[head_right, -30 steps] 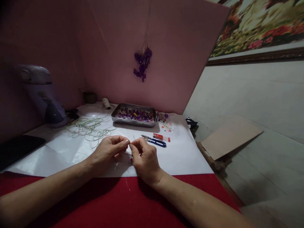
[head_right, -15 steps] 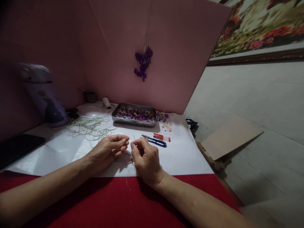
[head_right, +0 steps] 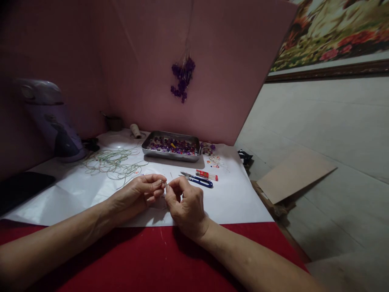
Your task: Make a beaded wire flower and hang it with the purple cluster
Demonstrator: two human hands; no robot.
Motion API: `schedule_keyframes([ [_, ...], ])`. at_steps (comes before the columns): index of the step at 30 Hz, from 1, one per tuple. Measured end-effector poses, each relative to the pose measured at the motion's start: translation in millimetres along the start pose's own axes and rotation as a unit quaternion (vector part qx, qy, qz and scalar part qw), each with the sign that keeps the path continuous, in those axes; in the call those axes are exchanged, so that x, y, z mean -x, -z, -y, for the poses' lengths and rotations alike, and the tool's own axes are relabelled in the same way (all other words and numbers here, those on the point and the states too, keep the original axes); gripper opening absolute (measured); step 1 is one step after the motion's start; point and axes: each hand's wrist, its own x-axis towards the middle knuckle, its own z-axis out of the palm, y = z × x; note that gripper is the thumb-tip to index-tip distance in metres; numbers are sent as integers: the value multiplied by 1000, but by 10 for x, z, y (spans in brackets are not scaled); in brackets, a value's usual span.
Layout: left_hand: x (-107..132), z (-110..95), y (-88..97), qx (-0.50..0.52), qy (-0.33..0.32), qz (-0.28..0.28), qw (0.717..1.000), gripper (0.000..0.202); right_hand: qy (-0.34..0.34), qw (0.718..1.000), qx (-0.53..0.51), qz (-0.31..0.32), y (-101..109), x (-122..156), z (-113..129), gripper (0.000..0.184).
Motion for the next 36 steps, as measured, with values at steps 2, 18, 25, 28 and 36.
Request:
schedule_keyframes([
  [2,-3,1,3,4,0,2,1000,6,0,1000,-4,7,-1,4,1,13],
  [18,7,4,19,-4,16,-7,1000,10,-5,1000,-12,22,-5,9,-17,14],
  [25,8,-6,-3,0,9,0,1000,8,-12,1000,-14,24,-5,8,-7,14],
  [28,14,-7,-9,0,9,0,1000,7,-15,999,-15,27,-7,5,-4,15],
  [36,5,-5,-1,-9,29,-16,999,13,-7,1000,-18,24,-7,13,-9,15],
])
